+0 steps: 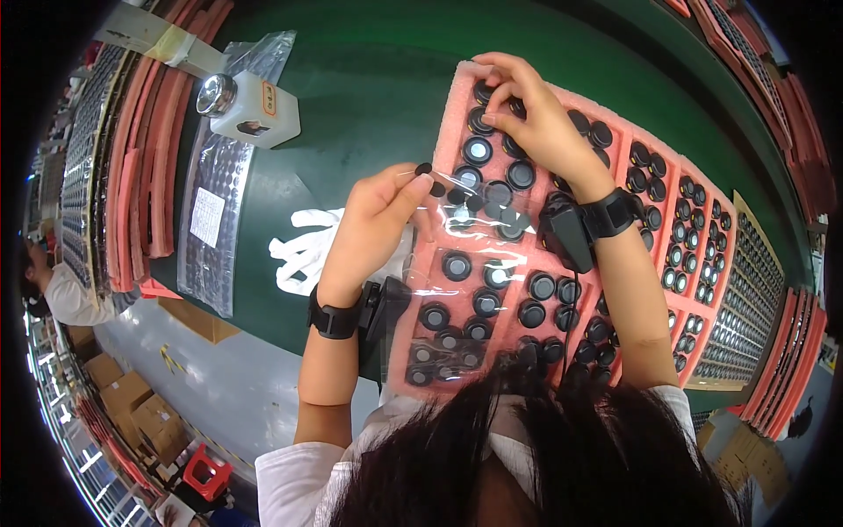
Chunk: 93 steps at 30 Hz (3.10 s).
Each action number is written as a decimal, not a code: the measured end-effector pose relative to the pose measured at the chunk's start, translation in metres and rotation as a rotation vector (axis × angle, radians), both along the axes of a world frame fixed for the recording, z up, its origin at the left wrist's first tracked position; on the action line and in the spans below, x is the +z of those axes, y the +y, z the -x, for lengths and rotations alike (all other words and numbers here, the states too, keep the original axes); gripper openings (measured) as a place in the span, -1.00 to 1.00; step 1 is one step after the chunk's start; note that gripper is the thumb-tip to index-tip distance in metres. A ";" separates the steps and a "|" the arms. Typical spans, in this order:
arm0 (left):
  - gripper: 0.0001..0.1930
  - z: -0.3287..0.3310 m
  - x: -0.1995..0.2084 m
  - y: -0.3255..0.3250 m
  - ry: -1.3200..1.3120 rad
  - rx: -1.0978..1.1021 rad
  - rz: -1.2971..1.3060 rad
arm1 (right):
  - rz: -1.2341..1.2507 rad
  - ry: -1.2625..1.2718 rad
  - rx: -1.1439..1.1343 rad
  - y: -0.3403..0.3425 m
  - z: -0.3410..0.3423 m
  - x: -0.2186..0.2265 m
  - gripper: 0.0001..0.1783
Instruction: The person peels small black stickers from a clear sheet and presses them onto the centers of round sensors arranged in a pink foam tray. After applying several stickers, the person picks up a sensor, inspects it, and returns it to the tray.
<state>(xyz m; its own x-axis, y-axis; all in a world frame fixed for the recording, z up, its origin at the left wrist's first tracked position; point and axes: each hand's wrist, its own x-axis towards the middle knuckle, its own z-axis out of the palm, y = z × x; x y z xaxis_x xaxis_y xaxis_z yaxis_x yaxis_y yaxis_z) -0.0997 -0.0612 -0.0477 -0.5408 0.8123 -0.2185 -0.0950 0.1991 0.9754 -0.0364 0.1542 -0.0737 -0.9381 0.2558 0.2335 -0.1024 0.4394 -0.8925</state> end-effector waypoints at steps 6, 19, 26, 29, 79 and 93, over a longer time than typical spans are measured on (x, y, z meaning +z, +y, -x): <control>-0.78 -0.002 -0.001 0.002 -0.017 -0.010 -0.029 | 0.248 0.159 -0.110 0.002 0.001 0.001 -0.40; -0.78 0.003 -0.006 0.000 0.102 -0.071 -0.022 | 0.194 -0.062 -0.023 -0.018 -0.022 0.004 -0.52; -0.79 0.001 -0.006 0.000 0.030 -0.025 -0.022 | 0.235 -0.096 -0.019 -0.020 -0.024 0.007 -0.53; -0.79 0.001 -0.007 0.001 0.008 -0.007 -0.023 | 0.154 -0.098 -0.029 -0.019 -0.024 0.004 -0.53; -0.76 0.025 0.011 -0.029 -0.103 -0.402 -0.091 | -0.416 0.003 -0.101 -0.052 -0.040 0.003 -0.84; -0.78 0.020 0.012 -0.023 -0.171 -0.424 -0.097 | -0.011 0.003 0.107 -0.084 -0.036 0.049 -0.84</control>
